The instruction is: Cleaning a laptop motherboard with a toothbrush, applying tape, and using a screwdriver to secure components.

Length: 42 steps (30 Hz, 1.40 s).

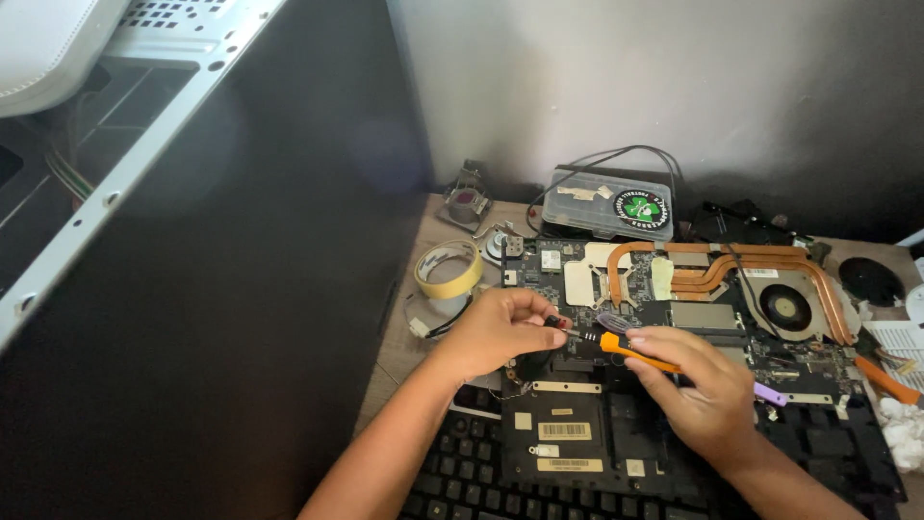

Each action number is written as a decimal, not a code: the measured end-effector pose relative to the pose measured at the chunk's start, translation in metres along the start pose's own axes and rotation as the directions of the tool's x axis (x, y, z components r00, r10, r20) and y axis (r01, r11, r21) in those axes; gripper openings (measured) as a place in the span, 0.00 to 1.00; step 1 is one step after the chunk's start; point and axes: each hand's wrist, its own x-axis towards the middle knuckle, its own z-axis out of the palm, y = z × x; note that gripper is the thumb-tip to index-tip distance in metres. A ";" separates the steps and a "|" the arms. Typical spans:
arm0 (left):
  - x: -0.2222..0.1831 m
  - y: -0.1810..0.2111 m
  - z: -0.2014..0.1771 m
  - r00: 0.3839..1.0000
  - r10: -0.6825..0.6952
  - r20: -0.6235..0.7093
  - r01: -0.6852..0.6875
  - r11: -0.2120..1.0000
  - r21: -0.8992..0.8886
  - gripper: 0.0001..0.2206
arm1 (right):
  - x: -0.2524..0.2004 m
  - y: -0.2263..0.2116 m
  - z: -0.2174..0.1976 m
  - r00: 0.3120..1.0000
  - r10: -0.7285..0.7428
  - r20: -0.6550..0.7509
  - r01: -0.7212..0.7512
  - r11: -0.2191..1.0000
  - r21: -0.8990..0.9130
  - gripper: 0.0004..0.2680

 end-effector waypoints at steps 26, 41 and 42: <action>-0.133 -0.006 0.012 0.593 0.708 0.383 -0.705 0.227 0.672 0.05 | -0.024 0.031 0.007 0.963 0.267 0.015 -0.263 0.932 0.250 0.09; -0.149 -0.039 0.022 0.632 0.768 0.109 -0.631 0.427 0.647 0.04 | -0.013 0.022 0.003 0.986 0.165 0.027 -0.167 0.974 0.151 0.08; -0.148 -0.042 0.022 0.642 0.761 0.096 -0.640 0.463 0.614 0.04 | -0.013 0.021 0.003 0.987 0.155 0.035 -0.158 0.977 0.144 0.08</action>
